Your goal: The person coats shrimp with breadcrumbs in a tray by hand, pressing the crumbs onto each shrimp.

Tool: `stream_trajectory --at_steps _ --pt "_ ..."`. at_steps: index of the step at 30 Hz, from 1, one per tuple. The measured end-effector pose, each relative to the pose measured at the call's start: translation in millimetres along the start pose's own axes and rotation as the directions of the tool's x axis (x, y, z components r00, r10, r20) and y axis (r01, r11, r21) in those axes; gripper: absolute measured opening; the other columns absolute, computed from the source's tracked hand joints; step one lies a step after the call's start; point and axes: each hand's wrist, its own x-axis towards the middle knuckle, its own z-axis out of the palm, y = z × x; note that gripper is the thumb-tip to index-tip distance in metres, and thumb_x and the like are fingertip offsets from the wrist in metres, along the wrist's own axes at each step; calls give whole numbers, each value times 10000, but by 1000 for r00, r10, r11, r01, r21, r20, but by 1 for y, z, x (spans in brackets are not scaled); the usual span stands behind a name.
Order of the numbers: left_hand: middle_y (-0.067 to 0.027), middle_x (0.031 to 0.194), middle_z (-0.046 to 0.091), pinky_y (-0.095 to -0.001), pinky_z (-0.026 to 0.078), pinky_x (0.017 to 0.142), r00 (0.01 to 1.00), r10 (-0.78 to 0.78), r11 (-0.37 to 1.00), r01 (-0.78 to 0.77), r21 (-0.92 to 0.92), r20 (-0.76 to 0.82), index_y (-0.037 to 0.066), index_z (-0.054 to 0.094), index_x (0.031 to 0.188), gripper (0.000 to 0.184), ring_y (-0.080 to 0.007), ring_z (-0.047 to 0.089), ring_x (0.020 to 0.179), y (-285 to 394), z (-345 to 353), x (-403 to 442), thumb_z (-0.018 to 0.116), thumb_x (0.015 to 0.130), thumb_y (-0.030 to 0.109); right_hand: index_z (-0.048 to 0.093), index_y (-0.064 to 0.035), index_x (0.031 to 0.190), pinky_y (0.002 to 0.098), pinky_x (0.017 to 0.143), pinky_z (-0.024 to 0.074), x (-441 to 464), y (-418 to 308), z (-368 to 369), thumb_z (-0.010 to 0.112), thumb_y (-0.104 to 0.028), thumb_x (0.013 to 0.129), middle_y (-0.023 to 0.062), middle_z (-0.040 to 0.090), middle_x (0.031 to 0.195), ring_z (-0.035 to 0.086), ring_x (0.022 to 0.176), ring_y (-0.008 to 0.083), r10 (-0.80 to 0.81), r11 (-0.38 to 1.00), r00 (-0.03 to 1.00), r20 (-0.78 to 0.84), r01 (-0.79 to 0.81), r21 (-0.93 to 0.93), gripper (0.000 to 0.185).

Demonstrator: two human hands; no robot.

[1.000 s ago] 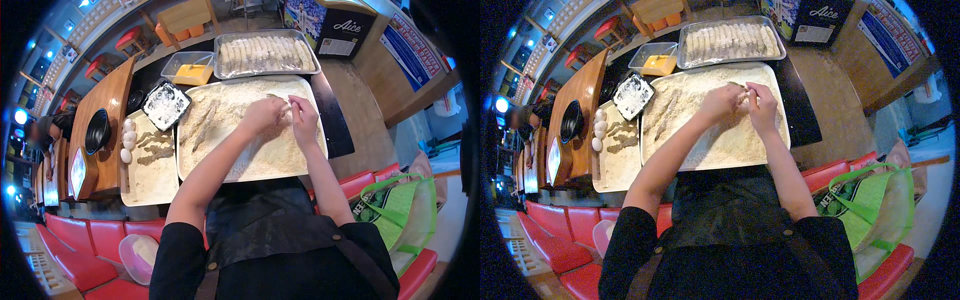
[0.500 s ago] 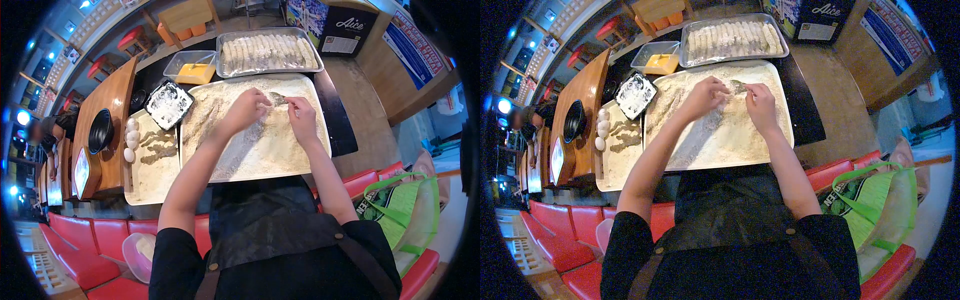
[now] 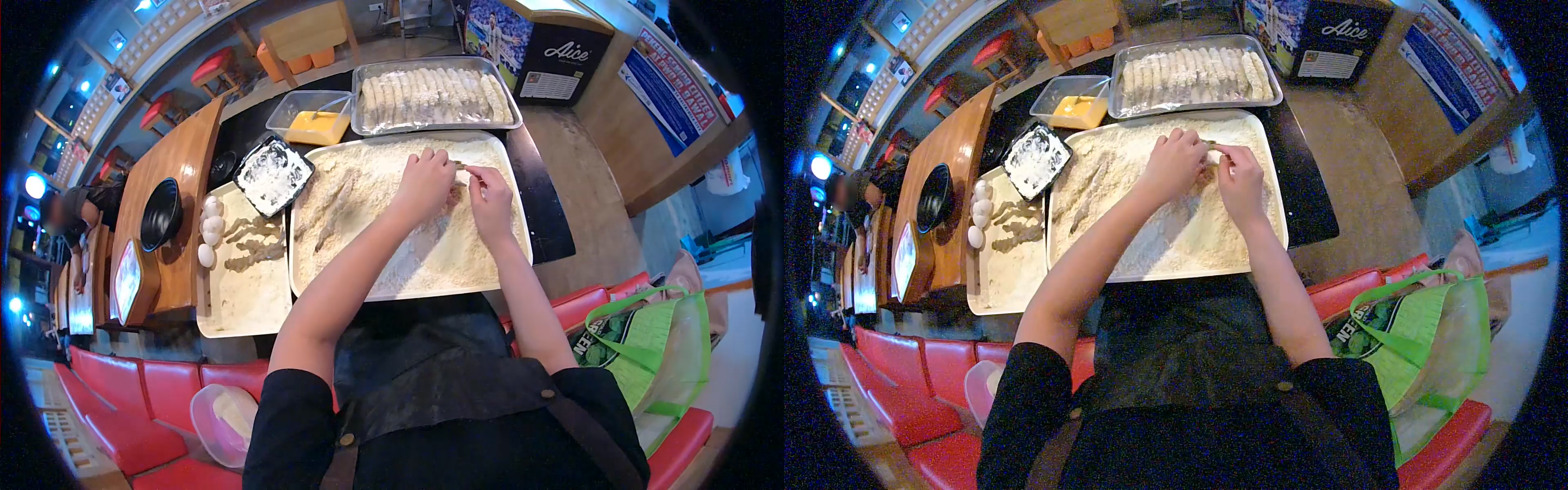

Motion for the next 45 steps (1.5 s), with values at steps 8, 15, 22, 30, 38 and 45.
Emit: stream_trajectory --at_steps 8,15,22,30,38,45 --pt "-92 836 690 -404 503 779 980 -175 890 116 -441 -96 43 677 888 124 -273 642 858 -22 -15 -2 699 790 115 676 5 1057 307 775 519 -1 4 -1 568 -12 913 132 667 989 653 881 222 10 1000 999 -43 -10 16 181" --pt "-110 835 714 -305 522 746 883 -464 618 263 -741 -74 -10 688 966 181 -185 682 802 -56 -60 -15 703 838 117 677 5 1059 308 782 519 -1 1 -1 562 -32 924 135 668 1003 652 894 227 36 999 999 -22 -36 18 181" --pt "-39 837 690 -241 499 704 869 -493 550 271 -790 -45 -14 662 997 212 -86 635 767 -61 -98 -12 720 870 146 674 -7 1058 331 747 531 0 0 0 576 5 889 145 662 972 655 835 250 -3 1000 998 -60 5 26 196" --pt "-27 884 687 -213 491 683 878 -473 441 163 -883 -74 -6 642 993 215 -63 620 771 -4 -134 -10 742 853 123 654 -2 1127 325 778 532 1 6 1 566 -31 920 157 682 1016 667 878 236 74 992 994 -85 -64 110 227" --pt "-42 901 700 -251 524 733 821 -390 506 570 -648 417 -4 677 999 192 -95 649 792 -31 -92 -119 719 845 102 665 -6 1109 326 768 533 -1 0 -2 573 -57 930 150 686 1011 666 872 235 96 991 994 -54 -91 95 208" --pt "-134 1143 686 -339 523 887 772 -370 474 635 -609 517 24 634 1242 421 -196 661 1009 -53 -86 -152 703 842 136 676 -13 1096 293 794 511 -2 -12 -10 609 -62 898 122 678 1013 644 886 194 151 987 984 94 -155 39 215"
